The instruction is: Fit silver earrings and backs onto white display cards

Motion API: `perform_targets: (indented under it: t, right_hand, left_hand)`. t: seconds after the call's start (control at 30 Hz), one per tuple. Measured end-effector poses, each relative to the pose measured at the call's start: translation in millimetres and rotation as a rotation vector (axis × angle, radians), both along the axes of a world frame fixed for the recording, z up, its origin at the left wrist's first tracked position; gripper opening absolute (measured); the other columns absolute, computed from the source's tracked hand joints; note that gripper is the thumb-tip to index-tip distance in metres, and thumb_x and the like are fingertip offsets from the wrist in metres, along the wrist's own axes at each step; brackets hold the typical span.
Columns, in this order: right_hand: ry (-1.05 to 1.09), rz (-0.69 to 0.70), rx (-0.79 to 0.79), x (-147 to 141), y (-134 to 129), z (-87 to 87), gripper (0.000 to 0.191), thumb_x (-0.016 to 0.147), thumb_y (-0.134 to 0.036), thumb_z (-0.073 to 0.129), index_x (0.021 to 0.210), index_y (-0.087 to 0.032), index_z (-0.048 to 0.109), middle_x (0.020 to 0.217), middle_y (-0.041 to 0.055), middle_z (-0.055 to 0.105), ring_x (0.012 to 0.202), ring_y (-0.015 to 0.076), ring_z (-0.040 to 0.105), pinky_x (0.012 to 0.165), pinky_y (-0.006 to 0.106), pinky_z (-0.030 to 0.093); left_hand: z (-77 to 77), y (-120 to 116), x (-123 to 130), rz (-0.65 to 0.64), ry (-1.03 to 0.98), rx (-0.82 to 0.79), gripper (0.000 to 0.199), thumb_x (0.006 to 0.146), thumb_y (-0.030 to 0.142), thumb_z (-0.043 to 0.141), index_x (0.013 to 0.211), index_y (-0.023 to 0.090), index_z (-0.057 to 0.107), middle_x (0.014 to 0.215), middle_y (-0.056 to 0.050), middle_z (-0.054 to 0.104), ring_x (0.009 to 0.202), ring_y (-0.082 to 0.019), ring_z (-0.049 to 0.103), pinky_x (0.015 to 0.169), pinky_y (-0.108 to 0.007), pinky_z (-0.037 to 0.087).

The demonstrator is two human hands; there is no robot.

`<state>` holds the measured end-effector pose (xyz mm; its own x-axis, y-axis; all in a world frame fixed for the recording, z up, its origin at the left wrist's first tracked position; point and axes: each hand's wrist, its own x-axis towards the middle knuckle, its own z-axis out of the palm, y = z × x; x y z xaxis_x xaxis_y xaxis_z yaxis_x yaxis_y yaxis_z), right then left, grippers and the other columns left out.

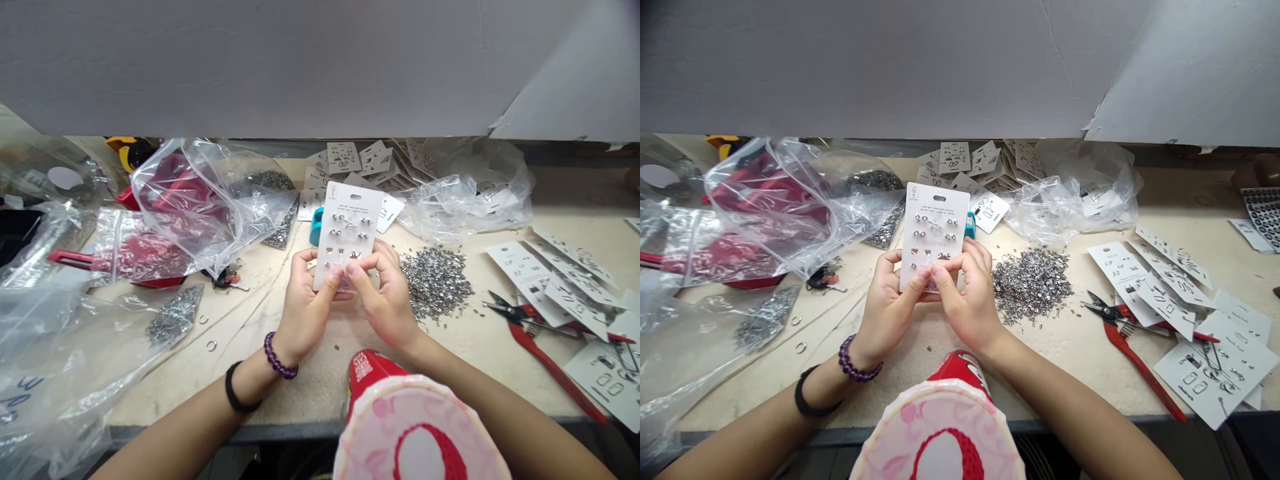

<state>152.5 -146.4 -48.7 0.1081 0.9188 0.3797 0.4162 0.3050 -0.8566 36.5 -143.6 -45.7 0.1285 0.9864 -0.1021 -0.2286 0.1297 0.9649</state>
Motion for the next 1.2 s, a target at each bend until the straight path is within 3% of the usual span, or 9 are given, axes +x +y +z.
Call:
perform_targets:
  t: [0.3, 0.43, 0.53, 0.67, 0.77, 0.87, 0.97, 1.07, 1.2]
  right_hand:
    - [-0.105, -0.032, 0.016, 1.5, -2.1, -0.8, 0.008, 0.081, -0.026, 0.051, 0.076, -0.021, 0.055, 0.106, 0.0076, 0.054, 0.113, 0.0232, 0.042, 0.094, 0.045, 0.034]
    - [-0.237, -0.042, 0.106, 13.8, -0.6, 17.5, 0.018, 0.080, -0.025, 0.052, 0.098, -0.020, 0.056, 0.117, 0.0094, 0.051, 0.115, 0.0222, 0.043, 0.097, 0.044, 0.034]
    - [-0.366, -0.005, 0.086, 44.5, -3.6, 44.2, 0.024, 0.083, -0.026, 0.049, 0.106, -0.020, 0.054, 0.110, 0.0070, 0.058, 0.107, 0.0201, 0.051, 0.093, 0.039, 0.041]
    - [-0.846, -0.004, -0.258, 126.0, -26.0, 62.2, 0.040, 0.080, -0.046, 0.050, 0.114, -0.026, 0.053, 0.113, 0.0063, 0.060, 0.101, 0.0280, 0.057, 0.079, 0.044, 0.048]
    - [-1.143, 0.075, -0.550, 196.5, -55.0, 46.2, 0.065, 0.068, -0.062, 0.054, 0.122, -0.026, 0.049, 0.118, 0.0102, 0.058, 0.097, 0.0332, 0.059, 0.071, 0.046, 0.051]
    - [-1.290, 0.109, -0.535, 239.7, -80.1, 19.8, 0.074, 0.062, -0.066, 0.054, 0.117, -0.017, 0.054, 0.118, 0.0147, 0.058, 0.105, 0.0349, 0.054, 0.082, 0.047, 0.048]
    - [-1.387, 0.053, -0.367, 246.7, -90.8, 4.0, 0.070, 0.064, -0.064, 0.052, 0.118, -0.019, 0.052, 0.119, 0.0143, 0.057, 0.115, 0.0362, 0.045, 0.087, 0.051, 0.042]
    - [-1.410, 0.016, -0.211, 240.1, -88.0, 2.5, 0.067, 0.063, -0.066, 0.053, 0.117, -0.026, 0.050, 0.113, 0.0147, 0.060, 0.119, 0.0386, 0.040, 0.091, 0.059, 0.031]
    - [-1.400, 0.077, -0.186, 242.3, -77.8, 6.3, 0.057, 0.066, -0.066, 0.051, 0.111, -0.032, 0.050, 0.108, 0.0154, 0.062, 0.121, 0.0379, 0.038, 0.096, 0.062, 0.019]
  left_hand:
    - [0.7, 0.4, -0.8, 0.029, 0.024, 0.008, 0.030, 0.079, 0.029, 0.058, 0.099, 0.021, 0.036, 0.095, -0.003, 0.064, 0.081, -0.017, 0.066, 0.060, -0.029, 0.058]
    - [2.9, 2.5, -2.1, 0.094, 0.067, 0.028, 0.032, 0.078, 0.029, 0.059, 0.099, 0.021, 0.036, 0.094, -0.003, 0.064, 0.080, -0.017, 0.066, 0.056, -0.025, 0.058]
    - [4.6, 4.2, -3.1, 0.125, 0.092, 0.033, 0.033, 0.077, 0.030, 0.060, 0.098, 0.021, 0.037, 0.094, -0.004, 0.064, 0.076, -0.016, 0.066, 0.055, -0.024, 0.058]
    - [6.2, 5.6, -3.9, 0.126, 0.090, 0.031, 0.033, 0.077, 0.029, 0.059, 0.098, 0.020, 0.036, 0.094, -0.004, 0.064, 0.078, -0.016, 0.067, 0.055, -0.024, 0.059]
    - [7.0, 6.0, -3.8, 0.127, 0.085, 0.030, 0.032, 0.077, 0.029, 0.059, 0.098, 0.020, 0.036, 0.094, -0.003, 0.064, 0.075, -0.016, 0.067, 0.055, -0.024, 0.058]
    - [6.5, 6.2, -3.0, 0.123, 0.079, 0.019, 0.033, 0.077, 0.029, 0.060, 0.098, 0.021, 0.036, 0.093, -0.003, 0.064, 0.075, -0.015, 0.066, 0.054, -0.023, 0.058]
    - [5.2, 6.5, -2.4, 0.121, 0.082, 0.016, 0.034, 0.076, 0.030, 0.061, 0.097, 0.020, 0.036, 0.093, -0.003, 0.064, 0.075, -0.015, 0.066, 0.055, -0.023, 0.058]
    - [4.9, 6.7, -2.7, 0.127, 0.085, 0.026, 0.034, 0.075, 0.030, 0.062, 0.097, 0.020, 0.037, 0.091, -0.003, 0.064, 0.075, -0.016, 0.066, 0.056, -0.025, 0.058]
    - [6.3, 6.4, -3.9, 0.135, 0.095, 0.036, 0.034, 0.076, 0.030, 0.061, 0.098, 0.021, 0.037, 0.092, -0.005, 0.063, 0.077, -0.018, 0.066, 0.057, -0.026, 0.058]
